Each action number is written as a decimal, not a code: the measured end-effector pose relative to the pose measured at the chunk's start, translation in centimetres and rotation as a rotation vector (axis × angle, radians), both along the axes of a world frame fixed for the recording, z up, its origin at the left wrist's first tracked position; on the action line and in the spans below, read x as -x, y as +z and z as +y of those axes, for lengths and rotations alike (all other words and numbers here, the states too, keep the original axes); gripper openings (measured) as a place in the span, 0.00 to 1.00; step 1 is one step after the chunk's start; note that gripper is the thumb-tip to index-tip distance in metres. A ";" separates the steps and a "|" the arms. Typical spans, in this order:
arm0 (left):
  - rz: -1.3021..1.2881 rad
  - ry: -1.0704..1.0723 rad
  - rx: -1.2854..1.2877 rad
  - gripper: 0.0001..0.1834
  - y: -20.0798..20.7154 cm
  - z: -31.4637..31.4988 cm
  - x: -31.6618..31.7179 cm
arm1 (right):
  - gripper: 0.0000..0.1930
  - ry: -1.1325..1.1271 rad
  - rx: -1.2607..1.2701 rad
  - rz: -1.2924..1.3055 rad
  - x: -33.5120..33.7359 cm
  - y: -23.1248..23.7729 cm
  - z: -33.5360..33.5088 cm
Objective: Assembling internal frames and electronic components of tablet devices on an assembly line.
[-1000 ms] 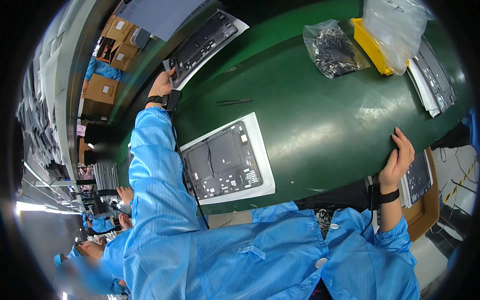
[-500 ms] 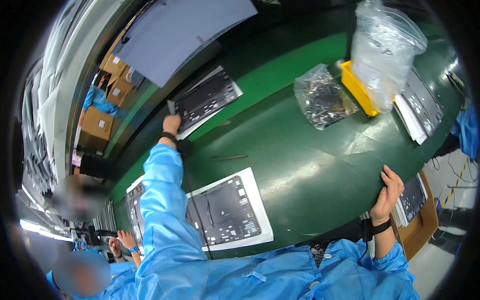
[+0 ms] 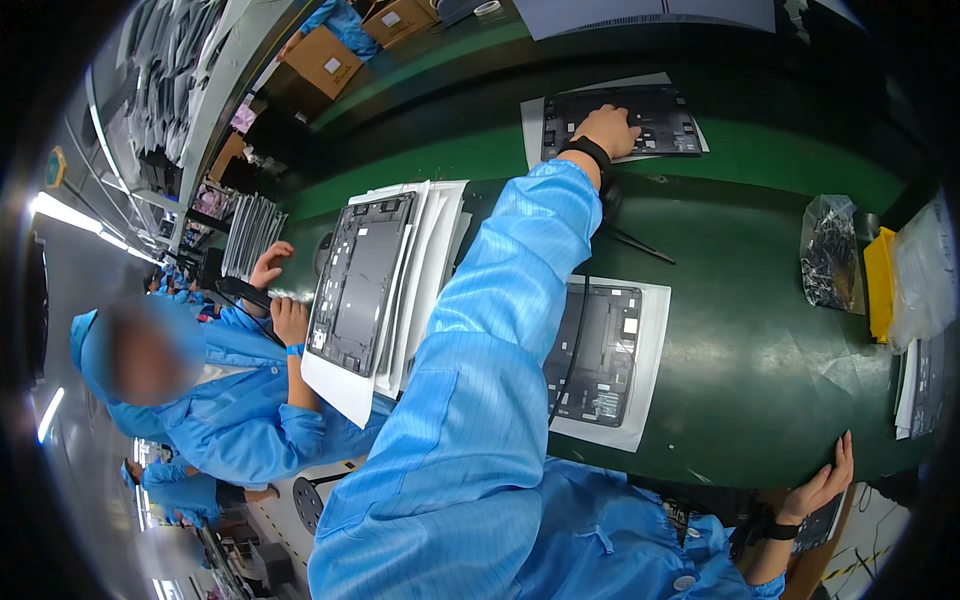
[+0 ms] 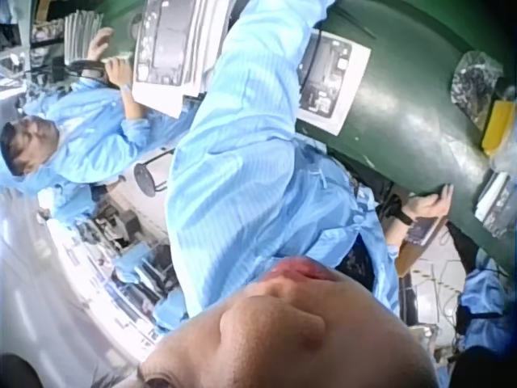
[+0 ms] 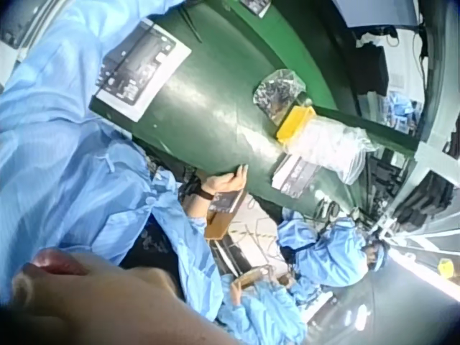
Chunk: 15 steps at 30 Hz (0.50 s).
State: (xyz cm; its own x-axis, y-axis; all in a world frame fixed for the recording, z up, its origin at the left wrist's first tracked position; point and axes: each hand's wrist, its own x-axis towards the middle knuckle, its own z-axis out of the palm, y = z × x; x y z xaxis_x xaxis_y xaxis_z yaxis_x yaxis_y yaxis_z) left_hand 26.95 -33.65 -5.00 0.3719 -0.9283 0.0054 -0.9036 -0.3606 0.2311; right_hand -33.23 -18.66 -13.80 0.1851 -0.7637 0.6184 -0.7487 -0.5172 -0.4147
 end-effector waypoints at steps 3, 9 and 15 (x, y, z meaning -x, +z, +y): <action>-0.017 -0.011 -0.027 0.28 -0.2 0.0 -0.9 | 0.20 0.011 0.024 0.013 0.0 -0.1 -0.2; -0.007 0.056 -0.005 0.28 -0.2 0.2 -0.6 | 0.21 -0.005 0.032 0.001 0.6 -0.1 -0.6; -0.097 -0.295 0.110 0.31 0.3 1.0 -1.6 | 0.27 -0.079 0.096 -0.134 -1.7 2.3 1.0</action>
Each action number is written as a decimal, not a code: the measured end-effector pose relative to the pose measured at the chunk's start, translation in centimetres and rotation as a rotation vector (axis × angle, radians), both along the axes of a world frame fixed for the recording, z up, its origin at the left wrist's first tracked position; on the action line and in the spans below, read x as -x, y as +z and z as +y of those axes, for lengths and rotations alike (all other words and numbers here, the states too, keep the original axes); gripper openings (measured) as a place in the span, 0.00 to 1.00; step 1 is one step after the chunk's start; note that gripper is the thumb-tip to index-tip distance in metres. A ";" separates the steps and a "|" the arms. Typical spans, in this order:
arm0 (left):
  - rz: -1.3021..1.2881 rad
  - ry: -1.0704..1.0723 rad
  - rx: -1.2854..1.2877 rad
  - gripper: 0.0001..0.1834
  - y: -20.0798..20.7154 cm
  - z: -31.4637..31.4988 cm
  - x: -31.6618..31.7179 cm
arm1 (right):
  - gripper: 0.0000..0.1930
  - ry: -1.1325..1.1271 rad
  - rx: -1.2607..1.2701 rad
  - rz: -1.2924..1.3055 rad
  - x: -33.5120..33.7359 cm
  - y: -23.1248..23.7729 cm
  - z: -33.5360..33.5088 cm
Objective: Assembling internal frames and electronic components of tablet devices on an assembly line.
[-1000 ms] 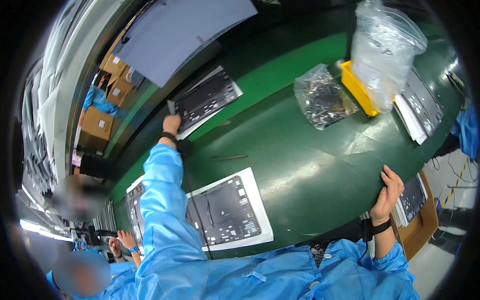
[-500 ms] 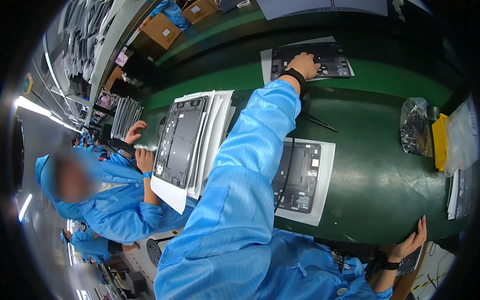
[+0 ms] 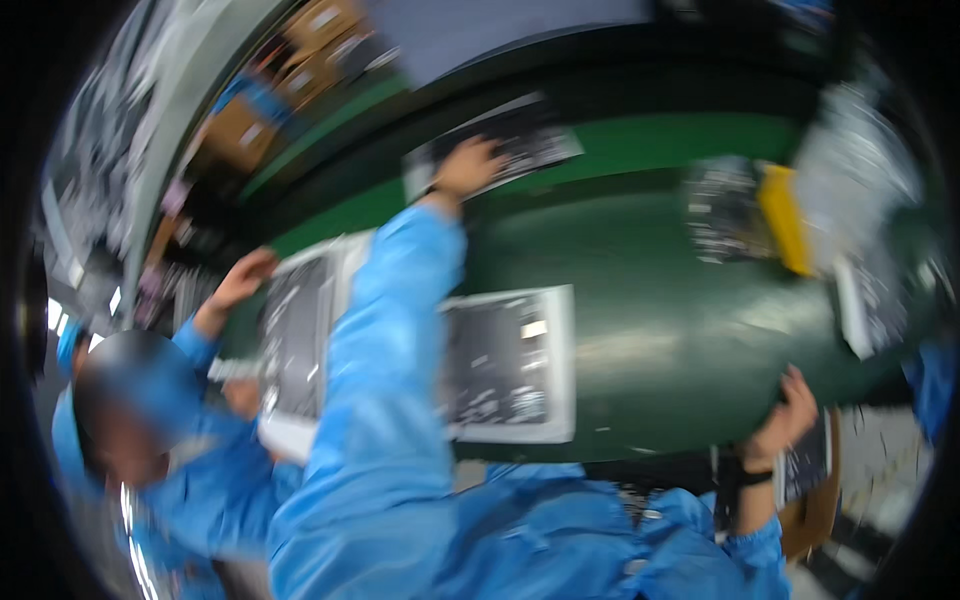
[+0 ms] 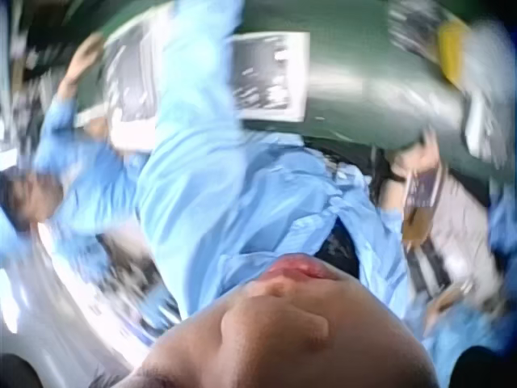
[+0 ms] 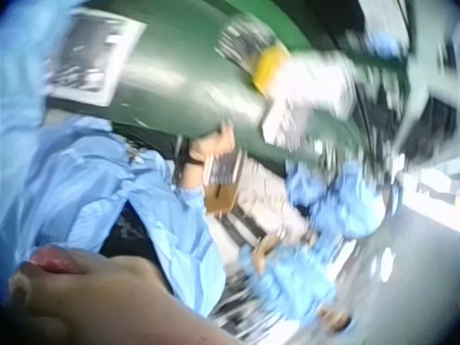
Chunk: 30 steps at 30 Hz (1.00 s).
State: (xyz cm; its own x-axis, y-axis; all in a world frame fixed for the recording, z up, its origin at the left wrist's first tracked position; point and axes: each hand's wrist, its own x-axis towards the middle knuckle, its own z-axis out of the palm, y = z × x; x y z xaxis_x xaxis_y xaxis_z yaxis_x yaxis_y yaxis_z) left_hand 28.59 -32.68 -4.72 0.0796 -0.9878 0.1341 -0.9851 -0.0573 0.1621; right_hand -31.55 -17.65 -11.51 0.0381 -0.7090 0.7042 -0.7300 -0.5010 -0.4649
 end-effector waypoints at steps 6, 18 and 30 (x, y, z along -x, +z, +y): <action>0.081 0.002 0.049 0.25 4.6 2.2 1.5 | 0.13 -0.027 -0.093 0.019 -0.4 0.2 0.2; 0.563 -0.241 -0.022 0.16 21.5 12.2 29.5 | 0.14 -0.118 -0.381 -0.856 15.2 6.0 -9.5; 1.012 -0.375 -0.314 0.12 8.5 14.1 43.4 | 0.13 -0.287 -0.708 -0.971 17.7 3.7 -18.3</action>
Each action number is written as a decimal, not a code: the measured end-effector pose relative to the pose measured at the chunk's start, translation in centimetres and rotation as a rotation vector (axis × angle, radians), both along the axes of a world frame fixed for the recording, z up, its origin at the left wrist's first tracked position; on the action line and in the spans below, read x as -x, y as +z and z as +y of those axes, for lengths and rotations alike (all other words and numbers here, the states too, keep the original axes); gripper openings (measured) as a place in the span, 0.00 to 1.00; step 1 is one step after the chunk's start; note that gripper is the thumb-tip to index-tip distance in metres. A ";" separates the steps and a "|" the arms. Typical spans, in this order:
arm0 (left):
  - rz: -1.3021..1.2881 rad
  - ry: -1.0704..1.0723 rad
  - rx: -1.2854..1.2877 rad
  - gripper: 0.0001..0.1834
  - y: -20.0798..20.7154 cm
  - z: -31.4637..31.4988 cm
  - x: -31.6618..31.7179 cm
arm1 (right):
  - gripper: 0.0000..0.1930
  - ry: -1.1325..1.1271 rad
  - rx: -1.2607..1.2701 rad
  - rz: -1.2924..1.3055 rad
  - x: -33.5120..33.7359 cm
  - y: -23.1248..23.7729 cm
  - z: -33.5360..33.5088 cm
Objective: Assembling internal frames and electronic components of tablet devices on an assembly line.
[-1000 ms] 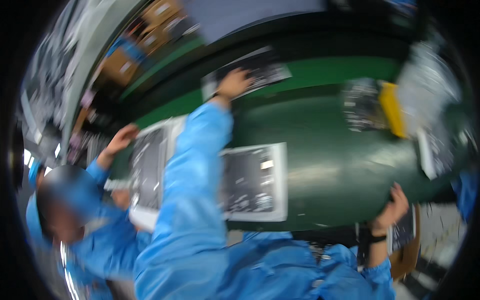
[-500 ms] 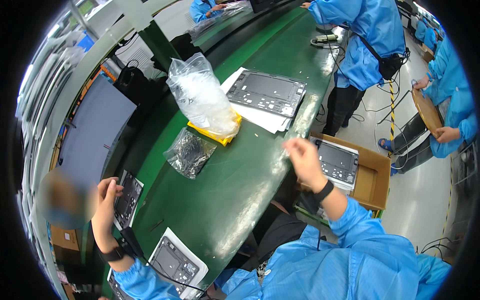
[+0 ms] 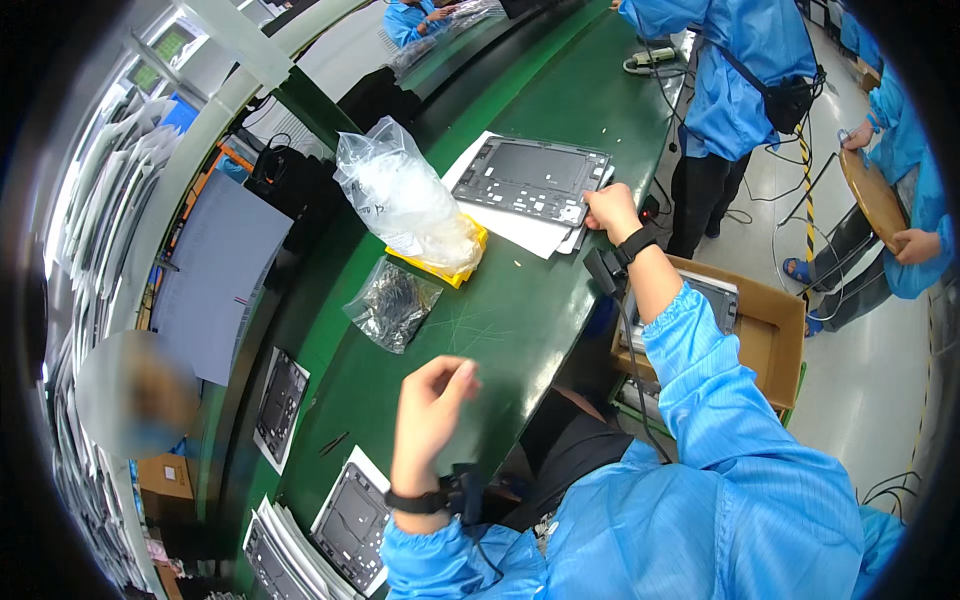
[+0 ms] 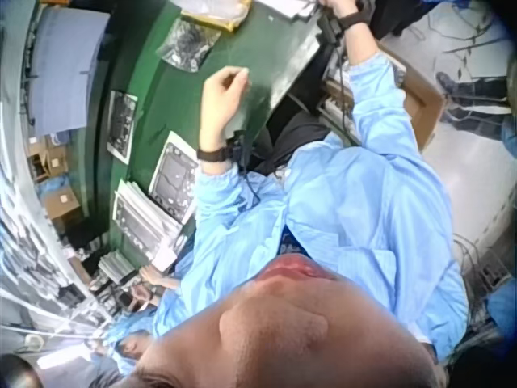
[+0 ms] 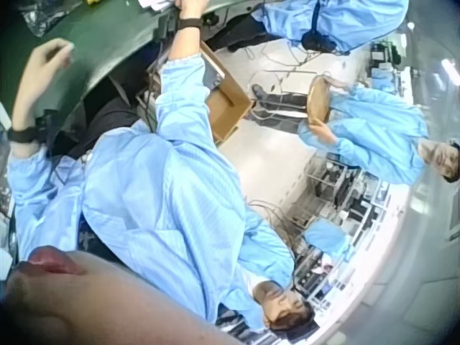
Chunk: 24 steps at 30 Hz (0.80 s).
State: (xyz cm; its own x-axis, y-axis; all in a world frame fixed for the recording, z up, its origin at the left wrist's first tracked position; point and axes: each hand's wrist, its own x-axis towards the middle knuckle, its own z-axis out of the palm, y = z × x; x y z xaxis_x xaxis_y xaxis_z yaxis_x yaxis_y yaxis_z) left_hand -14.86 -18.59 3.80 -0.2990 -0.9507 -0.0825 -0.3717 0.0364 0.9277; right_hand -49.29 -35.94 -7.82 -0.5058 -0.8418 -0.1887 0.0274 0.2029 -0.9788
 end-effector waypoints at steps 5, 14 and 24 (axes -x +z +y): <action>0.351 0.109 -0.149 0.15 -5.8 -7.3 7.8 | 0.10 -0.059 0.010 -0.120 -0.2 0.6 2.0; 0.143 0.280 -0.067 0.16 -11.0 -18.3 14.7 | 0.11 0.076 0.058 -0.374 -0.1 0.9 3.4; 0.726 0.240 -0.415 0.07 -8.9 -17.5 17.5 | 0.15 0.129 0.100 -0.598 0.5 2.8 3.0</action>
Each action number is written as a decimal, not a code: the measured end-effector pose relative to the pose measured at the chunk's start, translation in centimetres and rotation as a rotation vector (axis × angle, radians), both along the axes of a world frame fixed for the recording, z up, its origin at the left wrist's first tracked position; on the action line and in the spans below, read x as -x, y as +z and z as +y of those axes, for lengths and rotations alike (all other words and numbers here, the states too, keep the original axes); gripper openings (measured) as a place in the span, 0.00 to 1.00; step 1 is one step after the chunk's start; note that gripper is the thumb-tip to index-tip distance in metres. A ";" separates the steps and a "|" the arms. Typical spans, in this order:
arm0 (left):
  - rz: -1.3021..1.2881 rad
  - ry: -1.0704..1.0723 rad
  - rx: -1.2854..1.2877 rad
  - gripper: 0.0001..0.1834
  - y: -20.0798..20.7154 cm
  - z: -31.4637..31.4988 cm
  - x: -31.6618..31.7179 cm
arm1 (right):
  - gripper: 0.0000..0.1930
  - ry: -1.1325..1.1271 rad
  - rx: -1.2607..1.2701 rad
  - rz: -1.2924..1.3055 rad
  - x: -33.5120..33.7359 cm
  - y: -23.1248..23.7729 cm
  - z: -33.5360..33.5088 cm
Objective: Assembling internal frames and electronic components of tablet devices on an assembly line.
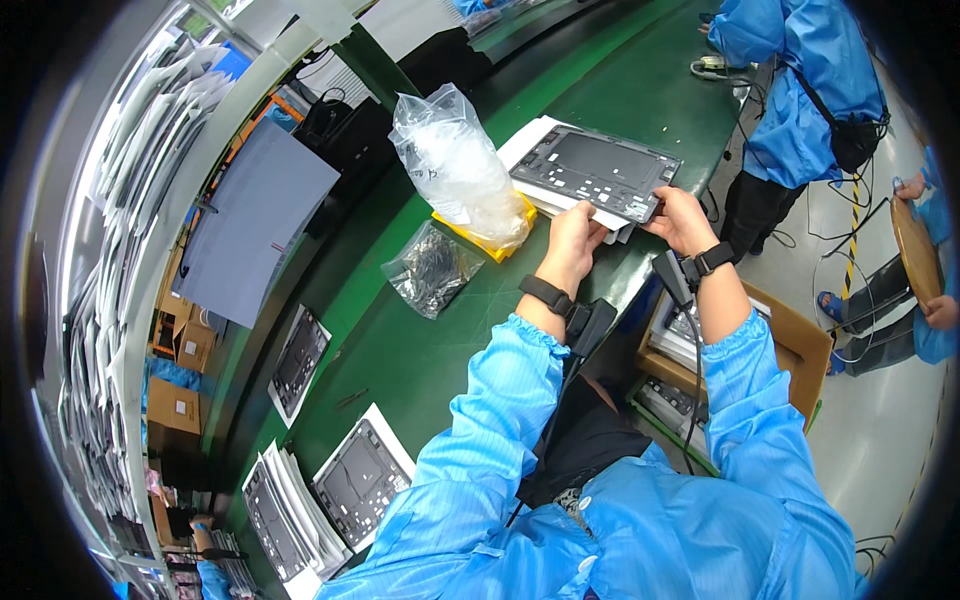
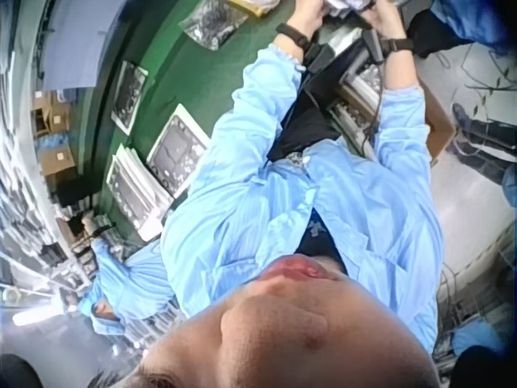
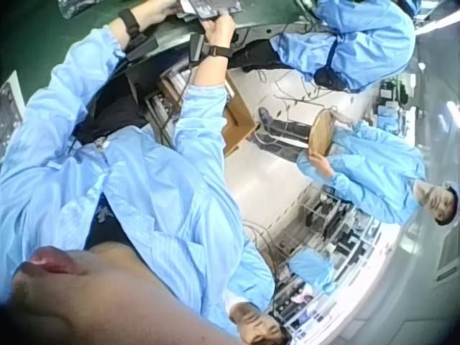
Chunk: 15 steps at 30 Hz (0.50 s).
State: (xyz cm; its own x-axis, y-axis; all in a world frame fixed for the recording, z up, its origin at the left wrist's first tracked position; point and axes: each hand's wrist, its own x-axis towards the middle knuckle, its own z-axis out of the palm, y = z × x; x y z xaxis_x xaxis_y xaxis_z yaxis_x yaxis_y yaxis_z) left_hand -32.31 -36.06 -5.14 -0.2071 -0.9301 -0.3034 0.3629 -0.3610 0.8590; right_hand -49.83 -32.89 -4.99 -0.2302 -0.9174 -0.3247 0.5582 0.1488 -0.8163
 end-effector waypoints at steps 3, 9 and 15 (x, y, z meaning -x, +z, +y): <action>0.228 -0.043 0.032 0.11 0.4 0.5 0.8 | 0.13 0.041 0.025 0.012 0.6 -0.2 0.1; 0.396 0.078 0.028 0.19 1.2 -2.2 1.0 | 0.11 0.025 0.077 0.115 1.5 0.9 0.6; 0.199 0.305 -0.093 0.16 0.4 -5.6 0.7 | 0.11 -0.224 0.058 0.340 2.1 2.2 4.1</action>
